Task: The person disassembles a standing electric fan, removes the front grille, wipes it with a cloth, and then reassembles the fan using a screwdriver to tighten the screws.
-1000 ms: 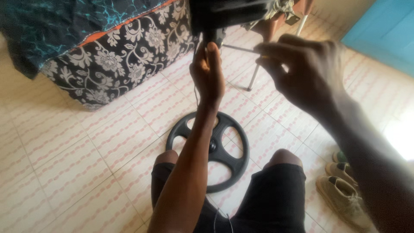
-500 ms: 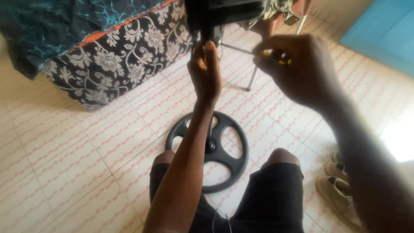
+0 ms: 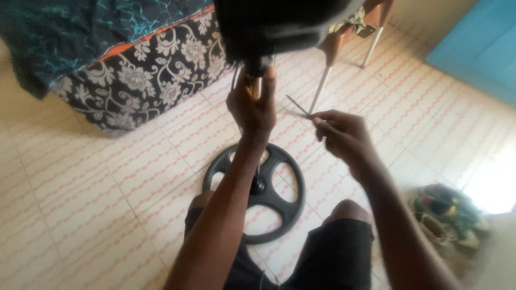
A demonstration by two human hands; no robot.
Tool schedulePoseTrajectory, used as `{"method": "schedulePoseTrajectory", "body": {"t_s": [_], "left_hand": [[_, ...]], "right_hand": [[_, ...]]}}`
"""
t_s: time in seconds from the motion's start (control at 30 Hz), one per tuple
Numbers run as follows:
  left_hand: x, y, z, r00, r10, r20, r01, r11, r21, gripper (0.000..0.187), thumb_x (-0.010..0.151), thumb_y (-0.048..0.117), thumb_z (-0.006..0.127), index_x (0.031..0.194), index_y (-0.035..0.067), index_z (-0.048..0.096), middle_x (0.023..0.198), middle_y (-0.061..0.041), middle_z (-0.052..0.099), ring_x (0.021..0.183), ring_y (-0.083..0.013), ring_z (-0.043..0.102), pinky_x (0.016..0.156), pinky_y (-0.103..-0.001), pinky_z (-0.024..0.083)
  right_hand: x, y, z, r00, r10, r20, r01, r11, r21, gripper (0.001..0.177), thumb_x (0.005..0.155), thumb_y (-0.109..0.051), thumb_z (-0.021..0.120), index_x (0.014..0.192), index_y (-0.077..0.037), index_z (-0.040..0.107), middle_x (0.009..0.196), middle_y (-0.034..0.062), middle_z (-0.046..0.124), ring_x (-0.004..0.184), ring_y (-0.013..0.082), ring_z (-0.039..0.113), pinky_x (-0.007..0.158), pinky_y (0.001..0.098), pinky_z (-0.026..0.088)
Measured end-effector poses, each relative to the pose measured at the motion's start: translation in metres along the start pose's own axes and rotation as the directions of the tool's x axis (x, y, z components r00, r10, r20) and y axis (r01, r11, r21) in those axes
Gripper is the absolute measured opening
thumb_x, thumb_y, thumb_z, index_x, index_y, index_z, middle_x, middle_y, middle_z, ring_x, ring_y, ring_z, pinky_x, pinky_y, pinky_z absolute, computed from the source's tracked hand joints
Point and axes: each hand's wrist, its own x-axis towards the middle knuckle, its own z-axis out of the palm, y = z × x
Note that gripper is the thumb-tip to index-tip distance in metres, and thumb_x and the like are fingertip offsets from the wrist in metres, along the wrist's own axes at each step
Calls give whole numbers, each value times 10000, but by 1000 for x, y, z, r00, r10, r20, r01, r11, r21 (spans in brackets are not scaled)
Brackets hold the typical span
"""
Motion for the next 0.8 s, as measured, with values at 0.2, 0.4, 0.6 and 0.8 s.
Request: {"method": "schedulePoseTrajectory", "body": {"t_s": [0.2,0.4,0.6,0.8], "left_hand": [[-2,28,-27,941,-302,156,236,911,338,710,956,676,475,1237,48,650,920,-198,725,824,-361,705,709,-484,543],[5,90,-56,892,-360,274,180,838,515,499,966,518,607,1084,34,627,879,-206,708,784,-404,692,672,-491,537],[62,190,-123,803,-576,150,399,709,582,307,924,365,713,1080,106,766,903,-108,781,804,-278,773,715,-393,606],[158,269,-145,938,-345,10,279,776,566,526,860,202,724,1345,20,632,1321,-208,640,1165,-361,623,948,-443,514]], "right_hand": [[17,-25,8,984,172,54,-180,949,258,268,983,-231,637,1139,-28,716,705,4,626,471,51,451,398,209,326],[-11,-17,18,841,523,140,-515,691,507,255,997,-315,647,906,-77,651,637,-8,525,459,96,433,411,256,333],[-92,-33,32,642,766,29,-731,600,326,351,969,-361,688,800,-58,636,571,21,522,393,141,383,357,311,260],[-147,-104,38,709,690,145,-703,708,71,218,915,-274,762,993,-71,773,627,79,646,438,141,501,393,298,355]]}}
